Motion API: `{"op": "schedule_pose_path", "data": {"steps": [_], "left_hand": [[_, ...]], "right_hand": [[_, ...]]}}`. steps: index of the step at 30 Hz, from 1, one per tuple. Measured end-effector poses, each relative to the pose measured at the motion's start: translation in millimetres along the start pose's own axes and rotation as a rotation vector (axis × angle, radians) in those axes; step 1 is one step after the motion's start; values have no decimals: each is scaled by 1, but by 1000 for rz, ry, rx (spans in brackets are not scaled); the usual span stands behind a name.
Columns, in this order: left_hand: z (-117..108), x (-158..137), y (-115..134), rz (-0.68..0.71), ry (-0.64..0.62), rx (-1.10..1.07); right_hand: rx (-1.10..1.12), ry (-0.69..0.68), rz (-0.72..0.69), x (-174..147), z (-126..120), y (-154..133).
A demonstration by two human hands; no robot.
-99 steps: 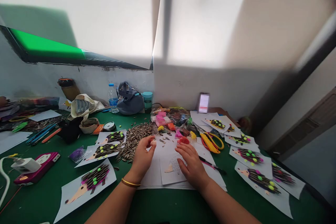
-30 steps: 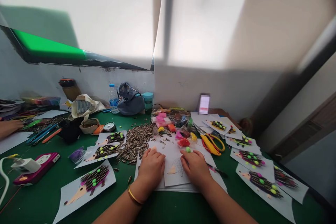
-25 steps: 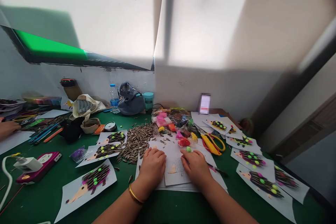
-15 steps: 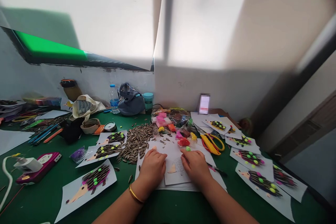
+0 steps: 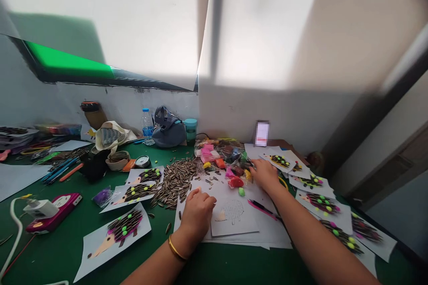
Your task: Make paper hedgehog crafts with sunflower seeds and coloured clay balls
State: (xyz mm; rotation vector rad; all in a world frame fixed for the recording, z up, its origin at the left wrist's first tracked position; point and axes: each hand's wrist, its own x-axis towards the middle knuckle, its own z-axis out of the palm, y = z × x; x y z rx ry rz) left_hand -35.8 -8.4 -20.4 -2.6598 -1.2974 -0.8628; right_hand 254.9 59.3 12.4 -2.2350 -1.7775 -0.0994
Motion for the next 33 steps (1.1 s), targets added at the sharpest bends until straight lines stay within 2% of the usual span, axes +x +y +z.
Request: {"op": "schedule_pose_path", "data": {"steps": [4, 8, 13, 14, 16, 19, 21, 24, 28, 33], "left_hand": [[-4, 1, 2, -1, 5, -4], [-9, 2, 4, -7, 17, -25], [-11, 3, 4, -15, 43, -58], [-11, 3, 5, -21, 48, -69], [-12, 2, 5, -32, 49, -110], [-13, 1, 8, -89, 38, -272], [-12, 0, 12, -165, 15, -480], [-11, 0, 18, -231, -31, -814], [-7, 2, 20, -282, -40, -1014], [-6, 0, 16, -276, 30, -997]], "right_hand": [[-12, -73, -9, 30, 10, -1], [-13, -51, -5, 35, 14, -3], [32, 98, 28, 21, -2, 6], [73, 132, 25, 14, -6, 6], [298, 217, 7, -7, -13, 1], [563, 189, -114, -51, -17, -19], [644, 99, -255, -83, -14, -37], [686, 97, -427, -117, -6, -57], [678, 80, -509, -130, 2, -68], [651, 87, -647, -128, -1, -71]]}}
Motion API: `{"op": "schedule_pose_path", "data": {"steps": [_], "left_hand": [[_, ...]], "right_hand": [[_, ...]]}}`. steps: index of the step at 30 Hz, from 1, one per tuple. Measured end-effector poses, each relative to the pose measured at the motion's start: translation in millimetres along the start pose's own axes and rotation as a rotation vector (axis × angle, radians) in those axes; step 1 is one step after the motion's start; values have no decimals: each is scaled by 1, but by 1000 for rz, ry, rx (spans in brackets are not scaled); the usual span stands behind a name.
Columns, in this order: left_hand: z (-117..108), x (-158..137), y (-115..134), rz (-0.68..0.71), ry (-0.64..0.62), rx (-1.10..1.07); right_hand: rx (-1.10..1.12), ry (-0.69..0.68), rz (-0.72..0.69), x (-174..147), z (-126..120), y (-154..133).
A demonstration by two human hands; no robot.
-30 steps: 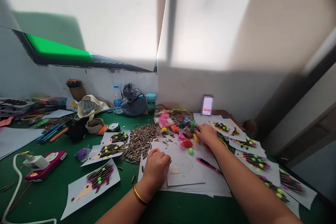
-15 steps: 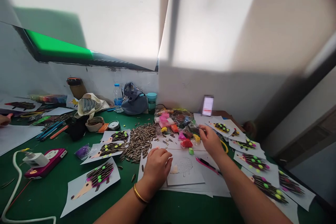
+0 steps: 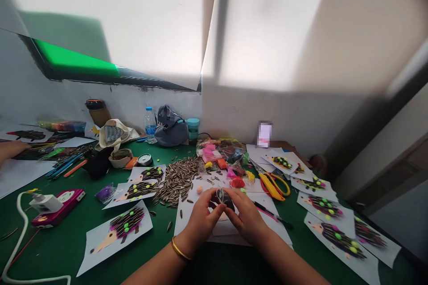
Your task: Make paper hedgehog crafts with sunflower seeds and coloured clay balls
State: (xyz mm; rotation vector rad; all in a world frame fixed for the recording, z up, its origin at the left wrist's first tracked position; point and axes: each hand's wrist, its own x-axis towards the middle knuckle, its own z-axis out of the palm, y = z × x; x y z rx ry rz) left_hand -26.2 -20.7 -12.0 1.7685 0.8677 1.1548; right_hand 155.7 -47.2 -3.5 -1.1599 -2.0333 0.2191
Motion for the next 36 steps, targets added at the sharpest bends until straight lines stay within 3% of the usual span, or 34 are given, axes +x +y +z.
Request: {"op": "schedule_pose_path", "data": {"steps": [10, 17, 26, 36], "left_hand": [[2, -2, -4, 57, 59, -44], [5, -2, -7, 58, 53, 31], [1, 1, 1, 133, -2, 91], [-4, 6, 8, 118, 59, 114]], "right_hand": [[16, 106, 78, -9, 11, 2], [10, 91, 9, -11, 10, 8], [44, 100, 53, -9, 7, 3], [36, 39, 45, -9, 7, -2]]}}
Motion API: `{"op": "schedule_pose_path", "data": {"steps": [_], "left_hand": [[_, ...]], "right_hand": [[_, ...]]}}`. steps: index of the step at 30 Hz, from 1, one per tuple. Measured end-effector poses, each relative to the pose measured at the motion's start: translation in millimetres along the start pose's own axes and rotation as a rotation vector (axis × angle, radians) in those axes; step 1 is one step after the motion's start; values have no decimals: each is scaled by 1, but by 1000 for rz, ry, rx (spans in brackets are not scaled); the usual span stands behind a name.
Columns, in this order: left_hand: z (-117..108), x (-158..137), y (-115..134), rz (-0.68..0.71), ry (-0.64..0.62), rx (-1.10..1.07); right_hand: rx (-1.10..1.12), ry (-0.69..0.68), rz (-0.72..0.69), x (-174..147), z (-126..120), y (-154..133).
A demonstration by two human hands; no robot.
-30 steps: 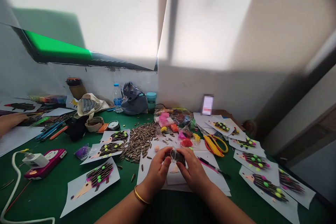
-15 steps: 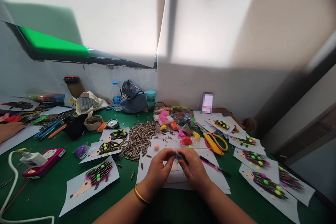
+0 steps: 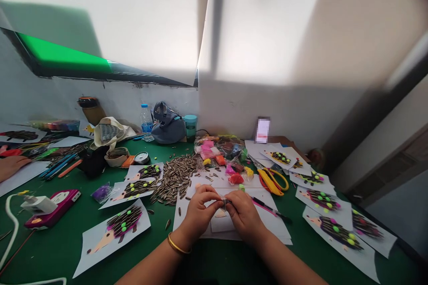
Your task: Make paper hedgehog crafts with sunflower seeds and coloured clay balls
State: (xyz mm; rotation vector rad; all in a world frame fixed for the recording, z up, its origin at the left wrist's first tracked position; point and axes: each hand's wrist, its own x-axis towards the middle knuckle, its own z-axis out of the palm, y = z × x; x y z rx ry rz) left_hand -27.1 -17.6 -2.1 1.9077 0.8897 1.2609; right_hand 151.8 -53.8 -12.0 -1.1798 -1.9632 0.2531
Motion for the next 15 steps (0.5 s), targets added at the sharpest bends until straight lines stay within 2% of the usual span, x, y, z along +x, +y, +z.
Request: {"op": "schedule_pose_path", "data": {"steps": [9, 15], "left_hand": [[-2, -1, -2, 97, -88, 134], [-6, 0, -4, 83, -85, 209]], "right_hand": [[27, -19, 9, 0, -3, -2], [75, -46, 22, 0, -3, -4]]}}
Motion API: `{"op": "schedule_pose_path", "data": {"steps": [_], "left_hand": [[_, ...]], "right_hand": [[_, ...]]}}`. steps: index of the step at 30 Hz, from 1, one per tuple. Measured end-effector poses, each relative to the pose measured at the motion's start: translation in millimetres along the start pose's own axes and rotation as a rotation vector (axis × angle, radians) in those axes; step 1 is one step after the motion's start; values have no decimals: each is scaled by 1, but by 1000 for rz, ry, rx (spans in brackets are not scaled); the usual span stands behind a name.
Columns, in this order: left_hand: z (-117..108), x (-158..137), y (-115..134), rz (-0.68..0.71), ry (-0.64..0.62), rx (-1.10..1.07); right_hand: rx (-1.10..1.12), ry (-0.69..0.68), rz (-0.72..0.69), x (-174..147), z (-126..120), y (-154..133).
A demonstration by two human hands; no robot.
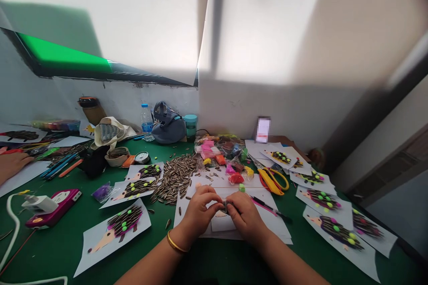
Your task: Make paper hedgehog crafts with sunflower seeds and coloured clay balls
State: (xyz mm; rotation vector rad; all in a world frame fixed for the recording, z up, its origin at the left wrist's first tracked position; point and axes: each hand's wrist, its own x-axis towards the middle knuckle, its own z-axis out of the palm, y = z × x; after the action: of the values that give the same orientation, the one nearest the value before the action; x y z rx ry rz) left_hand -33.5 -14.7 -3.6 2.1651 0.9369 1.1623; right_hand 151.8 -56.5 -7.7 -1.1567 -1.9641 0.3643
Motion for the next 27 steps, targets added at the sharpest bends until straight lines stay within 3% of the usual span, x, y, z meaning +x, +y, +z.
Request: {"op": "schedule_pose_path", "data": {"steps": [11, 20, 27], "left_hand": [[0, -3, 0, 96, -20, 241], [4, -2, -2, -2, 6, 57], [3, -2, -4, 5, 25, 164]], "right_hand": [[-68, 36, -31, -1, 1, 3], [-151, 70, -34, -1, -1, 4], [-159, 70, -28, -2, 0, 6]]}}
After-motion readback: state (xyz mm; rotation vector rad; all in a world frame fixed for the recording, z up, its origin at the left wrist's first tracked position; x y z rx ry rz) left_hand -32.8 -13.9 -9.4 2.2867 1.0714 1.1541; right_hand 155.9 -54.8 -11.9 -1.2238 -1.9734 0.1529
